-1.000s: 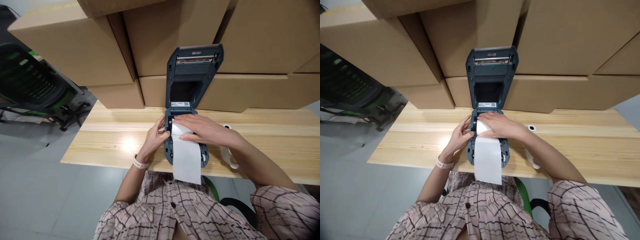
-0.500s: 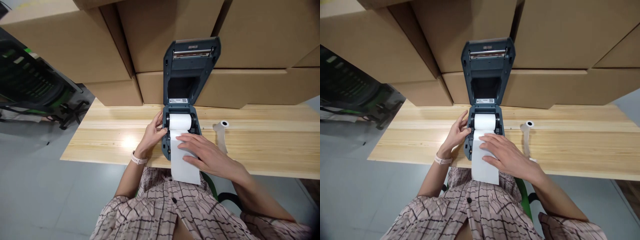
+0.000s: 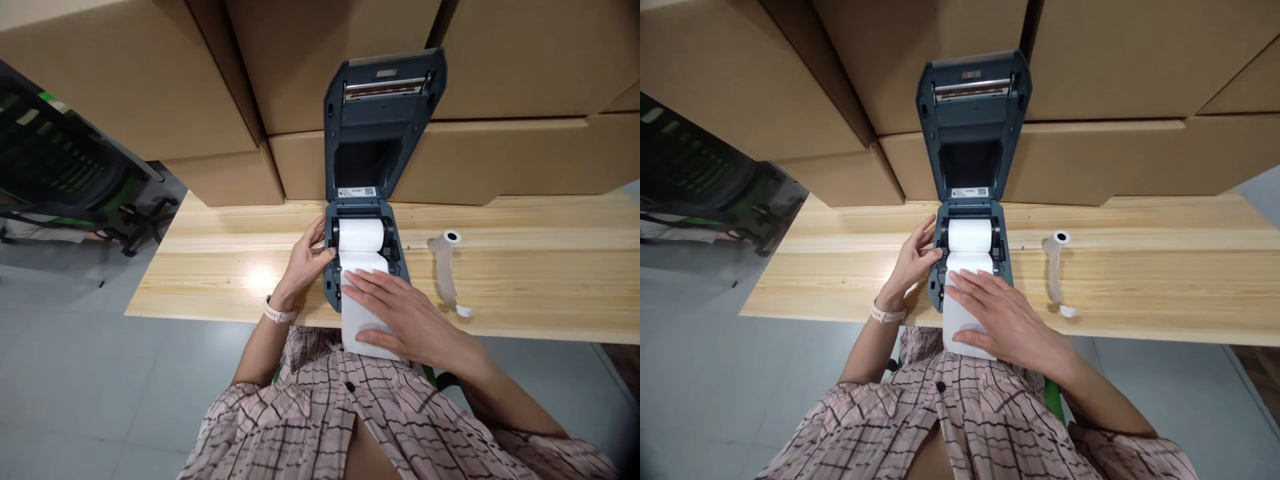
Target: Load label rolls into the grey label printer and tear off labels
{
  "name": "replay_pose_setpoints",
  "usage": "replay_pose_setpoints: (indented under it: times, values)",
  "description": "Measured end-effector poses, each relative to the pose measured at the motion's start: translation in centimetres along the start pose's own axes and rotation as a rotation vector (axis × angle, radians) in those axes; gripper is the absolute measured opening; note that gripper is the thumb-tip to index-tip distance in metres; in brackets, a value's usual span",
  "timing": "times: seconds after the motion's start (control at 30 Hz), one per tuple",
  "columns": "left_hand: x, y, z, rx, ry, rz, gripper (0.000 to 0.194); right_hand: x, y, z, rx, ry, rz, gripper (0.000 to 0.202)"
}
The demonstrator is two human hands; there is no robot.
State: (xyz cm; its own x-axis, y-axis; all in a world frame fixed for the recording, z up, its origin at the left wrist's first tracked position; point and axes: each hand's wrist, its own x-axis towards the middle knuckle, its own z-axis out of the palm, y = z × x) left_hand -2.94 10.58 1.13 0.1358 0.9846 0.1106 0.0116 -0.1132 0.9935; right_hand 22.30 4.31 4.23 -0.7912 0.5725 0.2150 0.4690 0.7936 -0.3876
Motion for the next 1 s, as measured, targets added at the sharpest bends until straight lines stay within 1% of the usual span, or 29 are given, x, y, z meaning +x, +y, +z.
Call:
replay_pose_setpoints:
  times: [0.1,0.27,0.4,0.47,0.5,0.53,0.57,0.6,0.63,0.67,0.73,0.77,0.8,0.83,0.87,0.93,1.0]
  values:
    - [-0.1,0.1,0.1,0.025,0.002,0.011,0.080,-0.3,-0.4,0.2,-0.008,0.020,-0.008,0.080]
    - [-0.2,0.0,0.3,0.046,-0.004,0.012,0.082,-0.4,-0.2,0.5,-0.014,0.026,-0.010,0.081]
    - [-0.9,-0.6,0.5,0.152,-0.083,0.055,0.093,-0.6,-0.8,0.5,0.004,0.028,0.009,0.080]
    - [-1.9,-0.5,0.9,0.290,-0.077,0.093,0.096,-1.1,-0.9,-0.5,0.047,0.027,-0.009,0.076]
    - [-2.6,-0.3,1.1,0.385,-0.052,0.119,0.096,-1.4,-0.7,-1.3,0.095,0.023,-0.039,0.074]
    - [-3.3,0.1,1.3,0.490,-0.034,0.150,0.092,-1.8,-0.2,-2.2,0.157,0.028,-0.066,0.069]
    - [-4.0,0.5,1.5,0.596,-0.037,0.199,0.082,-2.3,0.5,-3.2,0.226,0.048,-0.071,0.062]
    - [-4.6,1.1,1.8,0.696,-0.057,0.261,0.069,-2.7,1.6,-4.1,0.294,0.114,-0.043,0.053]
    - [-5.2,1.6,2.1,0.783,-0.092,0.327,0.056,-3.2,2.9,-4.8,0.345,0.239,0.023,0.043]
    - [-5.7,2.0,2.4,0.853,-0.129,0.394,0.047,-3.6,4.4,-5.2,0.372,0.413,0.126,0.034]
    - [-6.7,2.6,3.2,0.943,-0.180,0.517,0.041,-4.1,7.8,-5.3,0.342,0.823,0.375,0.024]
    - [-7.1,2.7,3.6,0.965,-0.190,0.569,0.041,-4.3,9.4,-5.1,0.317,0.958,0.481,0.022]
    - [-7.4,2.7,3.9,0.976,-0.187,0.614,0.042,-4.3,10.9,-4.9,0.303,1.035,0.557,0.025]
    - [-7.8,2.5,4.3,0.980,-0.174,0.649,0.045,-4.2,12.0,-4.9,0.300,1.048,0.594,0.030]
    - [-8.1,2.3,4.6,0.978,-0.156,0.677,0.047,-4.0,12.9,-5.1,0.301,1.027,0.592,0.035]
    - [-8.5,1.6,5.1,0.957,-0.098,0.720,0.049,-2.8,13.6,-6.4,0.277,0.961,0.492,0.044]
    - [-8.9,0.9,5.3,0.918,-0.019,0.762,0.046,-0.3,13.5,-8.9,0.225,0.899,0.360,0.054]
